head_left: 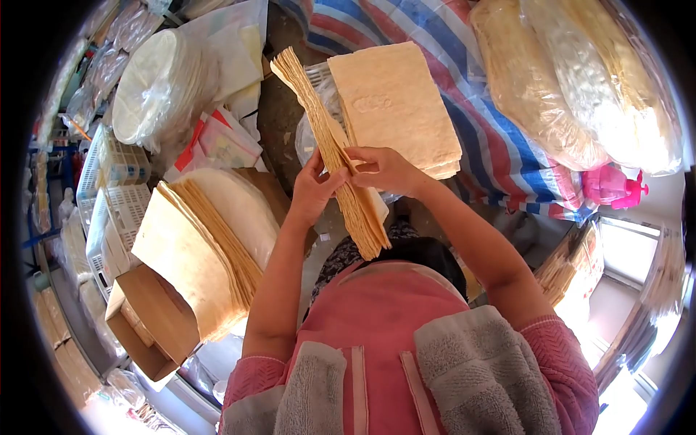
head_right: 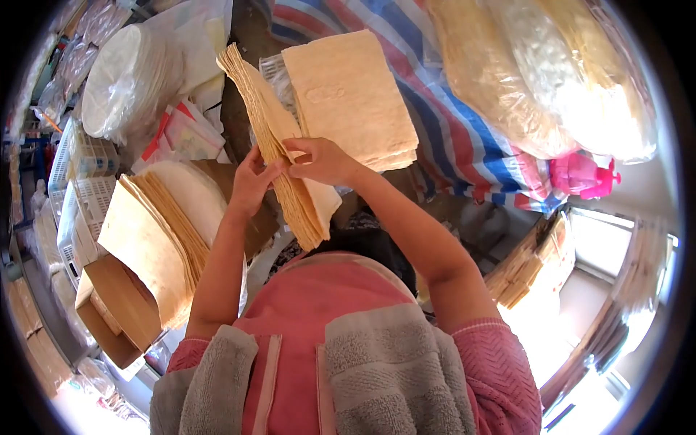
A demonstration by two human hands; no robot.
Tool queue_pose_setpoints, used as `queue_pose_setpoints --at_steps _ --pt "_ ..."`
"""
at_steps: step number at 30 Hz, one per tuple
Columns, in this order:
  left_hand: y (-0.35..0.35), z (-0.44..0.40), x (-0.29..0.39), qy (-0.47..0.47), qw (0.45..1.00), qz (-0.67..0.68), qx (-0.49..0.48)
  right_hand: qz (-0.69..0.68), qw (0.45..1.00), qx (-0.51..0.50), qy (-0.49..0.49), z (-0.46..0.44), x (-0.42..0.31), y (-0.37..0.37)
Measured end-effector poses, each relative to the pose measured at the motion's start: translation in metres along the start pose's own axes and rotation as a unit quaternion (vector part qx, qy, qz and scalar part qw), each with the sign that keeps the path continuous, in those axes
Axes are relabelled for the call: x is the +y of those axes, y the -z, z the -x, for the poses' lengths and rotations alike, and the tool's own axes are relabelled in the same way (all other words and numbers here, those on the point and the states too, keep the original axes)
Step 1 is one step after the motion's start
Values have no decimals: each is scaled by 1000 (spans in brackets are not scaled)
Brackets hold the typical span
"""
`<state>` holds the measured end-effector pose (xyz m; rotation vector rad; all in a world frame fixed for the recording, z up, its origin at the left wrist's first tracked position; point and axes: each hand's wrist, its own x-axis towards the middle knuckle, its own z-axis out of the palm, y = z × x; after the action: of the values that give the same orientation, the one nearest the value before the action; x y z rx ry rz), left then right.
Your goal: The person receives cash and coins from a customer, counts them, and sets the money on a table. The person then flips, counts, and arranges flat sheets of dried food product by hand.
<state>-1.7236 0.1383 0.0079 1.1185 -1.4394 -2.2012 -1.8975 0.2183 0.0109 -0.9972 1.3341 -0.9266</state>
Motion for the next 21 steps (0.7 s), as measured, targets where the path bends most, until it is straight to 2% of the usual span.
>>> queue_pose_setpoints --at_steps 3,5,8,11,18,21 --pt "-2 1 4 10 1000 -13 4 122 990 47 43 -4 -5 -11" --pt "-4 1 3 -5 1000 -8 5 225 967 99 64 -6 -9 -18" --pt "-8 -2 2 -19 1000 -18 17 304 933 170 91 -7 -17 -27" --pt "-5 -6 -5 -30 998 -40 31 320 934 157 13 -14 -28 -26" --pt "-12 -1 8 -2 998 -53 22 338 927 136 -83 2 -30 -31" --pt "-5 -7 -5 -46 997 -54 16 340 929 100 -110 30 -10 -36"
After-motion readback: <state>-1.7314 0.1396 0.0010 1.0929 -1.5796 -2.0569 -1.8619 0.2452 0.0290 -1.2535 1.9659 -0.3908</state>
